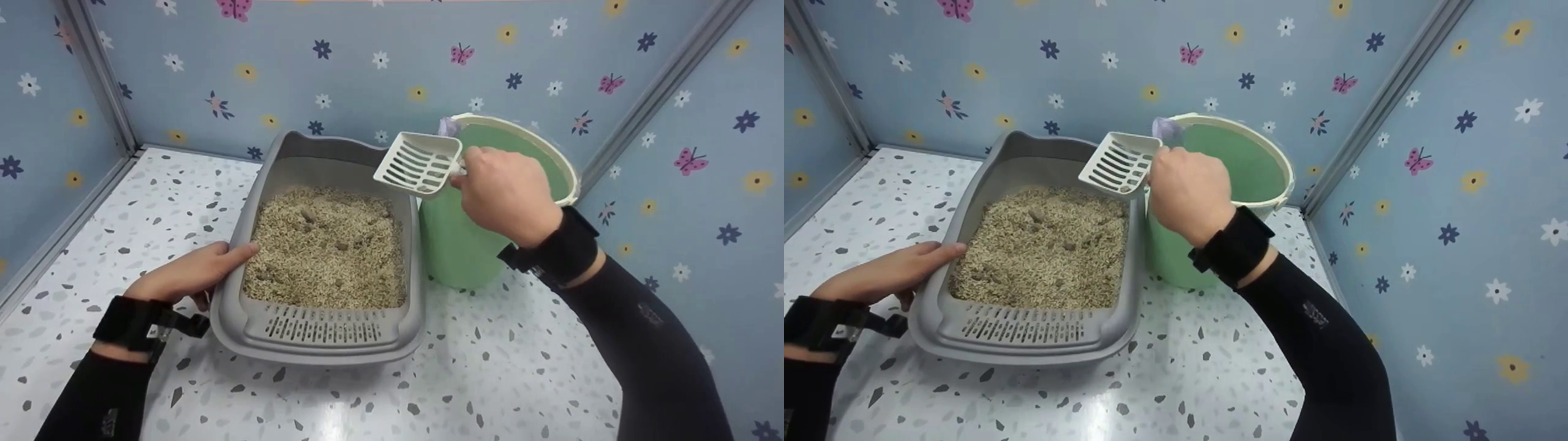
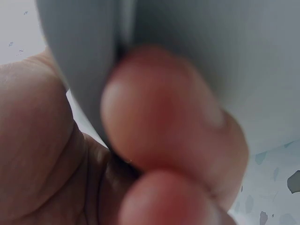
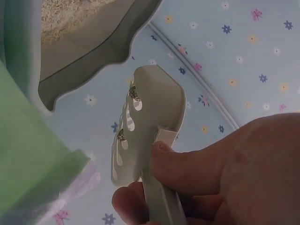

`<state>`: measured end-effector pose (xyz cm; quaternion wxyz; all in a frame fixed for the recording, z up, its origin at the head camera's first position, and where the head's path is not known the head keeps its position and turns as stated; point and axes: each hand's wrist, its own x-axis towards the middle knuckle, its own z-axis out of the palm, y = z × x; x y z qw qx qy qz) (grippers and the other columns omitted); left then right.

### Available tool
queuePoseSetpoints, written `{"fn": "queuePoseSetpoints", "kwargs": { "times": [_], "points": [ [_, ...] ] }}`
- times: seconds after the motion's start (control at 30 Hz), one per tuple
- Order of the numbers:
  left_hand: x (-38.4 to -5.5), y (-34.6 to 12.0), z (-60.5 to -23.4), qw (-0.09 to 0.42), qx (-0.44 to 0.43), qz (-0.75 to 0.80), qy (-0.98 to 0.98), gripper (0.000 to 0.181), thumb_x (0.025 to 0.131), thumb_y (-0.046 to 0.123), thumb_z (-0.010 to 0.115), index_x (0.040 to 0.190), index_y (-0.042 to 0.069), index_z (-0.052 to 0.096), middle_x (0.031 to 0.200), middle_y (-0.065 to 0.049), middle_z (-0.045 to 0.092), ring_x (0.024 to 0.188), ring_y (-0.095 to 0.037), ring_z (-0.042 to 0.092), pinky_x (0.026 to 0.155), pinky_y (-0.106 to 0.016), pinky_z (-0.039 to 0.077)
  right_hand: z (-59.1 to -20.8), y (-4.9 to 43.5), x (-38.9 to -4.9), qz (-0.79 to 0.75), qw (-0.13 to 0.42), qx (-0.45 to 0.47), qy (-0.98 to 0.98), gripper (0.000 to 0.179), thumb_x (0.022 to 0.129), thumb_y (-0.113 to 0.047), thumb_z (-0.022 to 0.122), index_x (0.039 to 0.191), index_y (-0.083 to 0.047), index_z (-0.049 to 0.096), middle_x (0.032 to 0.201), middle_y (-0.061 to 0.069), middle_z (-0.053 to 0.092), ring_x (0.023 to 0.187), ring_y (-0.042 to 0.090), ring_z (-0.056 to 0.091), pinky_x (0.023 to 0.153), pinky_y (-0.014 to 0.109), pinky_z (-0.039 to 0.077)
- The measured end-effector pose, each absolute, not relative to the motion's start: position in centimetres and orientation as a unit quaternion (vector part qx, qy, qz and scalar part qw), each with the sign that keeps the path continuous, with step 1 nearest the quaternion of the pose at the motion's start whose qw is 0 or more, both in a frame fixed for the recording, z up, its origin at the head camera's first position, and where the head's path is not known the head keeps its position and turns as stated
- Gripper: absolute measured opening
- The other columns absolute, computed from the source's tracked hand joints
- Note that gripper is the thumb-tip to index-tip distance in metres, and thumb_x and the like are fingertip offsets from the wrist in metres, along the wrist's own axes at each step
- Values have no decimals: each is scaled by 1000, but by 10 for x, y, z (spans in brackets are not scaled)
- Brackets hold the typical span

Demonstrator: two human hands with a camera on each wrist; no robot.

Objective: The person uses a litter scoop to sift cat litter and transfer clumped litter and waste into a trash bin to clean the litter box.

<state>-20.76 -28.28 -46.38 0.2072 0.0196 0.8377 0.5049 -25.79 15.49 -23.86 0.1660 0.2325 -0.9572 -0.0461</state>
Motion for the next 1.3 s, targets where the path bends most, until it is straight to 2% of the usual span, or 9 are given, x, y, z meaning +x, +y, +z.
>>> {"fn": "queuePoseSetpoints", "kwargs": {
  "times": [0.3, 0.53, 0.63, 0.77, 0.9, 0.97, 1.07, 1.17, 1.3],
  "points": [
    [-208, -282, -465, 207, 21, 503, 839, 76, 113, 74, 41, 131, 0, 42, 89, -14, 67, 63, -25, 70, 48, -38, 61, -267, 127, -262, -94, 160, 293, -938, 32, 106, -29, 74, 89, -4, 66, 77, 12, 66, 64, 35, 65, 54, 57, 58],
    [-206, -283, -463, 205, 19, 505, 838, 78, 113, 73, 44, 133, -2, 42, 88, -15, 67, 62, -24, 71, 49, -39, 62, -295, 106, -268, -154, 163, 332, -916, 21, 94, -5, 70, 76, -8, 60, 71, 10, 66, 59, 31, 65, 48, 52, 58],
    [-206, -282, -463, 204, 19, 503, 839, 78, 112, 74, 44, 132, -2, 42, 88, -15, 66, 62, -24, 70, 49, -39, 62, -310, 96, -274, -182, 161, 340, -909, 31, 91, 2, 66, 67, -11, 52, 66, 7, 65, 58, 28, 66, 48, 50, 59],
    [-206, -282, -462, 205, 18, 504, 839, 79, 111, 75, 44, 130, -2, 42, 89, -15, 65, 62, -24, 70, 49, -39, 62, -328, 85, -282, -220, 162, 355, -894, 48, 95, 3, 65, 60, -15, 39, 63, 4, 65, 59, 25, 68, 51, 48, 62],
    [-207, -281, -461, 206, 23, 503, 839, 77, 112, 74, 44, 130, -2, 43, 88, -16, 68, 61, -23, 70, 48, -38, 62, -339, 77, -289, -253, 138, 353, -890, 53, 100, 1, 65, 59, -17, 36, 58, 1, 53, 56, 21, 60, 54, 46, 63],
    [-208, -281, -461, 207, 26, 501, 840, 77, 112, 74, 44, 130, -2, 44, 88, -16, 69, 60, -22, 70, 47, -37, 61, -341, 74, -292, -265, 120, 342, -894, 54, 102, 0, 64, 59, -18, 36, 55, -1, 43, 52, 18, 50, 50, 43, 58],
    [-208, -281, -460, 206, 29, 498, 842, 78, 112, 74, 44, 130, -2, 44, 88, -16, 70, 59, -22, 70, 47, -37, 61, -340, 68, -296, -289, 94, 320, -897, 55, 105, -1, 61, 60, -18, 34, 55, -2, 33, 52, 15, 36, 44, 37, 43],
    [-208, -281, -460, 204, 26, 499, 842, 78, 111, 75, 44, 129, -2, 44, 88, -16, 69, 59, -22, 69, 47, -37, 61, -338, 58, -299, -317, 72, 301, -896, 56, 107, -2, 58, 61, -19, 32, 56, -3, 31, 53, 14, 31, 44, 34, 28],
    [-206, -282, -461, 205, 21, 505, 838, 78, 111, 75, 45, 129, -1, 43, 89, -16, 68, 61, -23, 71, 48, -38, 62, -338, 45, -303, -353, 40, 281, -891, 56, 112, -7, 55, 63, -19, 31, 58, -3, 31, 54, 13, 27, 45, 32, 22]
  ]
}}
